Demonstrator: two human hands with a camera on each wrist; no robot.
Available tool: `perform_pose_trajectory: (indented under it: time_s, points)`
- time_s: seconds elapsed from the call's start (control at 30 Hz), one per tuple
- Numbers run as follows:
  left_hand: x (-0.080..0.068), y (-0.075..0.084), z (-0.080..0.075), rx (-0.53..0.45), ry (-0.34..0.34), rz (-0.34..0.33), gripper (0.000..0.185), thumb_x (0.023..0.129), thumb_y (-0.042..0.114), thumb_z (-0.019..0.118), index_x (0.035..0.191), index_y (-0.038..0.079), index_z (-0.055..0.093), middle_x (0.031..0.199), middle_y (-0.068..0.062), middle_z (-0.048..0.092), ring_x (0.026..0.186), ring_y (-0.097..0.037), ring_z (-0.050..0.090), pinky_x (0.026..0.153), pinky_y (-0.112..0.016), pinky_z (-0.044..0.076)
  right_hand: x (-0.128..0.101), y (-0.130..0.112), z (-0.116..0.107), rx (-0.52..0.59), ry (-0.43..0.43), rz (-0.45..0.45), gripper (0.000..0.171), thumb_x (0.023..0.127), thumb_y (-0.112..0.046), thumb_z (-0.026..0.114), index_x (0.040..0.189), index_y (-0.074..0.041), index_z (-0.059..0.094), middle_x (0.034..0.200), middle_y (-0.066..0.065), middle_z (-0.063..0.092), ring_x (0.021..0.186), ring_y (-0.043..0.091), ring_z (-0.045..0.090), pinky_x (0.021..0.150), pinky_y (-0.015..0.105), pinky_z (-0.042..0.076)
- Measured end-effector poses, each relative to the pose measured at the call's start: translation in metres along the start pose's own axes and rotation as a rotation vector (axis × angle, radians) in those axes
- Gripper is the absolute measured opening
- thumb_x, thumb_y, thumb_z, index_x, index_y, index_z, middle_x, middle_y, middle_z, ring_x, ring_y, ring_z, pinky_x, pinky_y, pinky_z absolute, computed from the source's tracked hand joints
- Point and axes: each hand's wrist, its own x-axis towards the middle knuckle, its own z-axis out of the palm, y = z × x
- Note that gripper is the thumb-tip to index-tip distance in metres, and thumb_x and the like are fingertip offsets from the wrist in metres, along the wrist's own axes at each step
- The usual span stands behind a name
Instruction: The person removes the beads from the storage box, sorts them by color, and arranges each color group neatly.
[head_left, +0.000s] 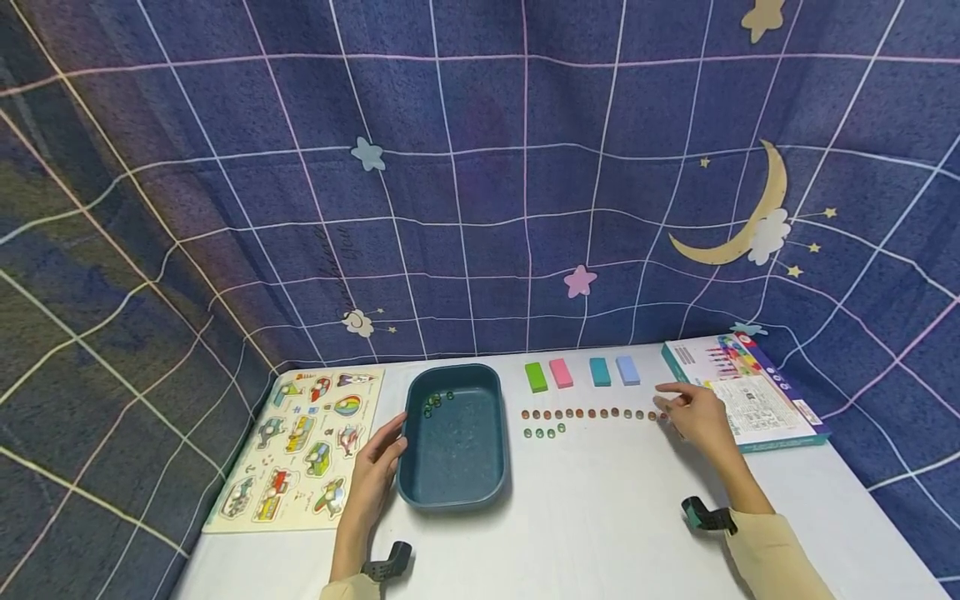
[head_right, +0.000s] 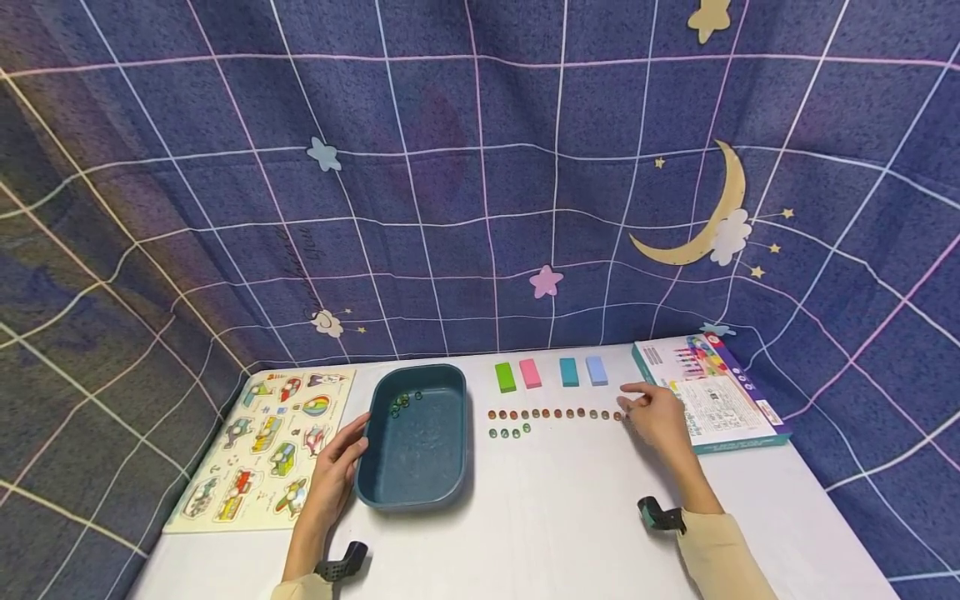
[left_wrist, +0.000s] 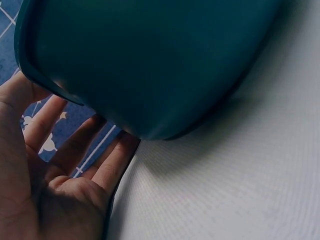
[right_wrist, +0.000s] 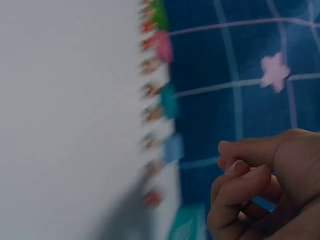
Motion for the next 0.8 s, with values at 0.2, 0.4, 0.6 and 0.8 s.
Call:
perform_pose_trajectory:
  time_s: [0.2,0.4,0.6,0.8]
  points:
    - [0.000,0.001,0.001,0.009,0.007,-0.021,0.049,0.105,0.021,0.063,0.153,0.016,0.056,0.162,-0.007,0.051,0.129,0.011,0.056,0.105,-0.008,0.047,0.021,-0.070,0.021,0.101,-0.053,-0.114,0.031,0.101,-0.020,0.071,0.128,-0.005,0.074,0.078,0.011,0.068,0.054,0.013,0.054,0.050,0.026,0.042]
    - [0.001,0.003,-0.001,0.016,0.012,-0.023,0.048,0.105,0.021,0.063,0.153,0.017,0.057,0.161,-0.007,0.052,0.128,0.009,0.057,0.103,-0.011,0.050,0.031,-0.152,0.091,0.280,-0.227,-0.224,0.025,0.100,-0.021,0.075,0.123,-0.011,0.078,0.071,0.009,0.064,0.052,0.012,0.047,0.049,0.025,0.035]
    - [0.001,0.001,0.002,-0.005,-0.021,-0.026,0.049,0.106,0.021,0.063,0.154,0.016,0.055,0.163,-0.008,0.051,0.130,0.008,0.056,0.104,-0.011,0.050,0.030,-0.202,0.160,0.411,-0.525,-0.309,0.031,0.100,-0.021,0.074,0.128,-0.007,0.075,0.059,-0.004,0.054,0.049,0.012,0.043,0.051,0.028,0.038]
    - [0.001,-0.001,0.002,-0.029,-0.010,-0.009,0.048,0.106,0.018,0.062,0.153,0.013,0.056,0.162,-0.012,0.051,0.128,0.006,0.058,0.103,-0.012,0.052,0.030,-0.222,0.212,0.229,-0.613,-0.374,0.025,0.097,-0.022,0.077,0.117,-0.008,0.080,0.055,-0.002,0.056,0.046,0.009,0.048,0.049,0.023,0.043]
